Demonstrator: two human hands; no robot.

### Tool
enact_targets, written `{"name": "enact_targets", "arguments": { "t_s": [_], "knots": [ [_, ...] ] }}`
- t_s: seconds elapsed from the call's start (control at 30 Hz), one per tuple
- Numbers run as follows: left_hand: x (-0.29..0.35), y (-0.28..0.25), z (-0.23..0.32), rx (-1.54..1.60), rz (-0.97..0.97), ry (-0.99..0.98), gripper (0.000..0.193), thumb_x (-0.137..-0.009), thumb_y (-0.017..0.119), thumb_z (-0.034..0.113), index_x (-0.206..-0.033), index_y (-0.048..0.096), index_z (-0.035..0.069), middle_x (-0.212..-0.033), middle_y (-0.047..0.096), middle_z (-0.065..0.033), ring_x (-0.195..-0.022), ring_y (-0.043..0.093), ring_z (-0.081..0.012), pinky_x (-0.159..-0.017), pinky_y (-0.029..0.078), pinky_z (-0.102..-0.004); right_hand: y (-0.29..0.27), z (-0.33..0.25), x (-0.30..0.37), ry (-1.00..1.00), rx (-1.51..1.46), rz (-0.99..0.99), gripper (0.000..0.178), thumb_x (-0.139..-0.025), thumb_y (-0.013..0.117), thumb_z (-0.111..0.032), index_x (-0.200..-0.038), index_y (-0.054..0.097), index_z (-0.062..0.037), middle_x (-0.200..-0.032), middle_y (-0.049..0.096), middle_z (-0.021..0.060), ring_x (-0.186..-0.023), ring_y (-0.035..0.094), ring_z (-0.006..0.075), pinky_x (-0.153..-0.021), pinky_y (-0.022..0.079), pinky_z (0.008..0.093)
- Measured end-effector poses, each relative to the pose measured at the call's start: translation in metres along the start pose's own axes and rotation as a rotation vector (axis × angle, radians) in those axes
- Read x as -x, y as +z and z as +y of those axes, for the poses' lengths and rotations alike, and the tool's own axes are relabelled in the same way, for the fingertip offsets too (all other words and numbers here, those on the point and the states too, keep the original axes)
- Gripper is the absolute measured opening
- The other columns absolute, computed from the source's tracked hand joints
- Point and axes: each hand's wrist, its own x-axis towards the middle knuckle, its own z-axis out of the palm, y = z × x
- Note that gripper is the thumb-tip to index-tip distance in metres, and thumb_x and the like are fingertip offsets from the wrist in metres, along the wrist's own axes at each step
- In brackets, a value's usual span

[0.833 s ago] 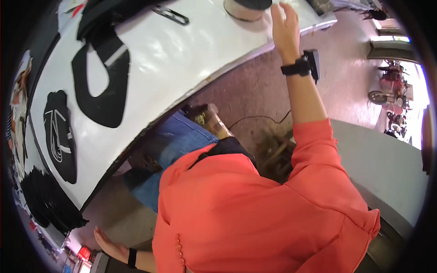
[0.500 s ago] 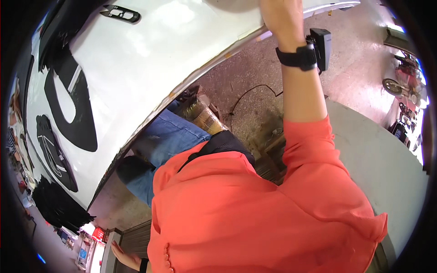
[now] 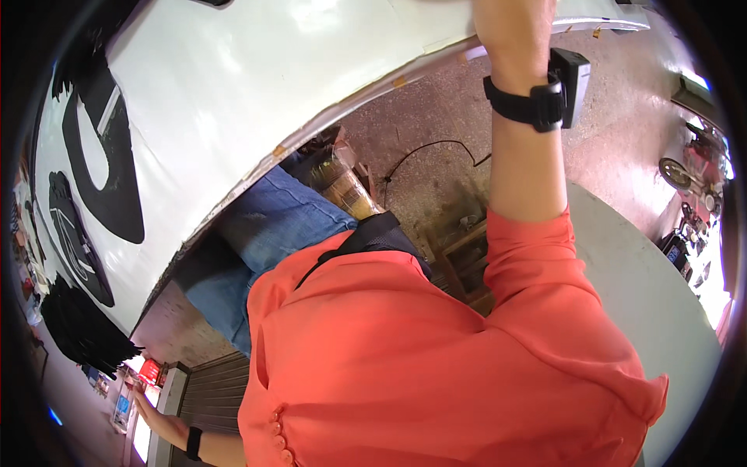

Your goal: Trimming excess material from shoe upper components using small shears.

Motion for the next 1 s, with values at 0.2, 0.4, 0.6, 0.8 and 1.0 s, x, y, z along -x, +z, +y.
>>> {"name": "enact_targets", "arguments": {
  "t_s": [0.2, 0.4, 0.6, 0.8, 1.0],
  "knots": [
    [-0.04, -0.006, -0.006, 0.037, -0.11, 0.065, 0.039, -0.103, 0.05, 0.024, -0.131, 0.059, -0.002, -0.132, 0.06, -0.012, -0.127, 0.053, -0.0192, -0.11, 0.035, -0.0339, 0.0, -0.004, 0.001, 0.032, -0.065, -0.037, 0.076, -0.101, 0.046, -0.052, -0.138, 0.036, 0.0137, -0.134, 0.051, 0.0332, -0.127, 0.05, 0.0404, -0.108, 0.036, 0.0399],
    [-0.035, 0.061, 0.021, 0.037, -0.269, 0.1, 0.035, -0.102, 0.053, 0.023, -0.125, 0.061, -0.002, -0.124, 0.062, -0.009, -0.12, 0.054, -0.0172, -0.107, 0.035, -0.03, -0.009, -0.021, 0.003, 0.109, -0.124, -0.071, 0.071, -0.103, 0.046, -0.047, -0.14, 0.033, 0.0123, -0.128, 0.056, 0.0283, -0.122, 0.053, 0.0363, -0.105, 0.039, 0.0381],
    [-0.018, 0.179, 0.083, 0.206, -0.02, 0.497, 0.042, -0.104, 0.049, 0.023, -0.139, 0.048, -0.002, -0.145, 0.048, -0.0115, -0.137, 0.04, -0.0219, -0.115, 0.026, -0.0347, -0.008, -0.012, 0.001, 0.162, 0.072, -0.071, 0.075, -0.096, 0.053, -0.053, -0.137, 0.04, 0.0094, -0.121, 0.064, 0.0234, -0.117, 0.059, 0.0365, -0.1, 0.043, 0.0411],
    [-0.046, 0.234, 0.062, 0.052, 0.015, 0.796, 0.049, -0.104, 0.038, 0.017, -0.147, 0.032, -0.003, -0.156, 0.027, -0.0205, -0.147, 0.023, -0.0347, -0.119, 0.016, -0.047, 0.016, -0.038, 0.003, 0.424, -0.389, -0.001, 0.082, -0.099, 0.054, -0.044, -0.148, 0.018, 0.0117, -0.151, 0.029, 0.0293, -0.142, 0.029, 0.0343, -0.118, 0.022, 0.04],
    [-0.042, 0.239, 0.082, -0.238, 0.087, 0.945, 0.053, -0.102, 0.037, 0.027, -0.141, 0.036, -0.008, -0.153, 0.033, -0.0237, -0.144, 0.025, -0.0434, -0.116, 0.02, -0.0548, 0.024, -0.057, 0.018, 0.11, 0.074, -0.027, 0.104, -0.072, 0.082, -0.018, -0.15, 0.017, 0.0052, -0.154, 0.022, 0.0251, -0.145, 0.023, 0.0358, -0.119, 0.022, 0.0429]
  ]
}}
